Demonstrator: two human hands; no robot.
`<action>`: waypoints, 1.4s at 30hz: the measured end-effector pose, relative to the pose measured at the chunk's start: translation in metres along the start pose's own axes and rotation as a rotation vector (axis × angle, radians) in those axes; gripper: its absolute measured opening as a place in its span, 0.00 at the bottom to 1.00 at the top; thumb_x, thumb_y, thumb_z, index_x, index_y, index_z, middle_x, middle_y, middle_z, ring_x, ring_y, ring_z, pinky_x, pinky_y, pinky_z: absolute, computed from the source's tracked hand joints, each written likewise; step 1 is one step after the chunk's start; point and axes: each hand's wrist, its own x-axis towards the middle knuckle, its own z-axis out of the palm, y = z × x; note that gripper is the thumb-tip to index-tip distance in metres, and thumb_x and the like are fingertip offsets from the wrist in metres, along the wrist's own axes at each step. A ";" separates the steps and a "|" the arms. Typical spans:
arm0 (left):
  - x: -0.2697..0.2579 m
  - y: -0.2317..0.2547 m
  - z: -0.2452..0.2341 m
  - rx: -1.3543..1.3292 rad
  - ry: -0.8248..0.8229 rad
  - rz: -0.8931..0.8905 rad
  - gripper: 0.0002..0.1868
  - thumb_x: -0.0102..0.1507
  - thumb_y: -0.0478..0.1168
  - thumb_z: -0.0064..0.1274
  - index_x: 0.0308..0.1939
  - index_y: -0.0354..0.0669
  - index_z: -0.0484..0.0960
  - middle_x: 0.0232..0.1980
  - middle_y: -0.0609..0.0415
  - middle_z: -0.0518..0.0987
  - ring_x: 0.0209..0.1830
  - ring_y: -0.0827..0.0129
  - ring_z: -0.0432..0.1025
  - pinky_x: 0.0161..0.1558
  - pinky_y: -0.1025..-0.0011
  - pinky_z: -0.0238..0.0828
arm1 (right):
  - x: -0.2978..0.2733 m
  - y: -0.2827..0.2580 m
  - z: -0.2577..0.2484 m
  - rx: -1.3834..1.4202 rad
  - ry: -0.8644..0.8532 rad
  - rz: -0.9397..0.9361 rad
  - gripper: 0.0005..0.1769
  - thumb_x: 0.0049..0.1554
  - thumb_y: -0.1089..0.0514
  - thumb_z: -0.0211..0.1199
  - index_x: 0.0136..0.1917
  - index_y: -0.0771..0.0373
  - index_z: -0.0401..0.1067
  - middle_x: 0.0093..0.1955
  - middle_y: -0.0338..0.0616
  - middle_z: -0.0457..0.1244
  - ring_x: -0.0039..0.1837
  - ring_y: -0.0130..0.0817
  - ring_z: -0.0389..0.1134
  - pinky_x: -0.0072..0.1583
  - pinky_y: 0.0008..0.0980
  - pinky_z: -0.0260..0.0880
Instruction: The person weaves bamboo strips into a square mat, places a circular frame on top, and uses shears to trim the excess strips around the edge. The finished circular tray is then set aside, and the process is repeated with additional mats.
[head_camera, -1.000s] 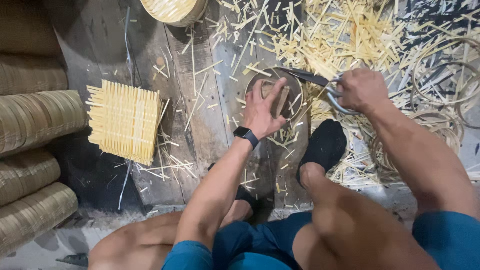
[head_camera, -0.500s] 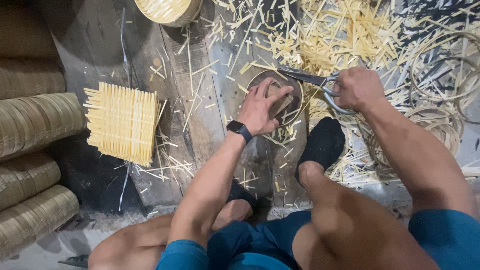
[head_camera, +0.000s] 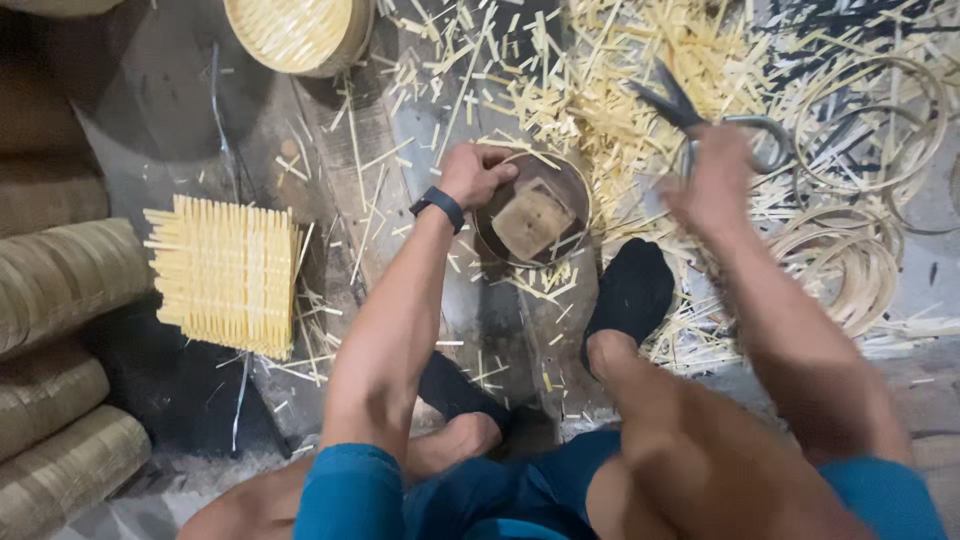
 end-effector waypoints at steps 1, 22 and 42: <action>0.008 0.003 0.003 -0.091 -0.053 -0.009 0.17 0.55 0.41 0.67 0.45 0.38 0.89 0.39 0.53 0.89 0.37 0.71 0.80 0.42 0.70 0.77 | -0.001 -0.011 0.009 0.227 -0.105 0.032 0.40 0.54 0.50 0.74 0.72 0.71 0.63 0.66 0.63 0.61 0.62 0.51 0.62 0.61 0.51 0.61; -0.096 -0.065 0.058 -0.358 0.340 -0.416 0.17 0.65 0.50 0.64 0.40 0.36 0.87 0.30 0.54 0.81 0.27 0.70 0.72 0.31 0.69 0.69 | -0.043 -0.042 0.039 0.812 -0.408 0.235 0.15 0.58 0.59 0.71 0.53 0.72 0.74 0.41 0.50 0.70 0.38 0.31 0.72 0.39 0.31 0.74; -0.142 -0.053 0.129 -1.224 0.281 -0.530 0.16 0.68 0.40 0.51 0.51 0.27 0.74 0.49 0.41 0.82 0.44 0.54 0.81 0.49 0.56 0.83 | -0.074 -0.041 0.073 1.172 -0.427 0.368 0.08 0.58 0.63 0.65 0.41 0.72 0.72 0.38 0.49 0.68 0.36 0.36 0.75 0.39 0.34 0.80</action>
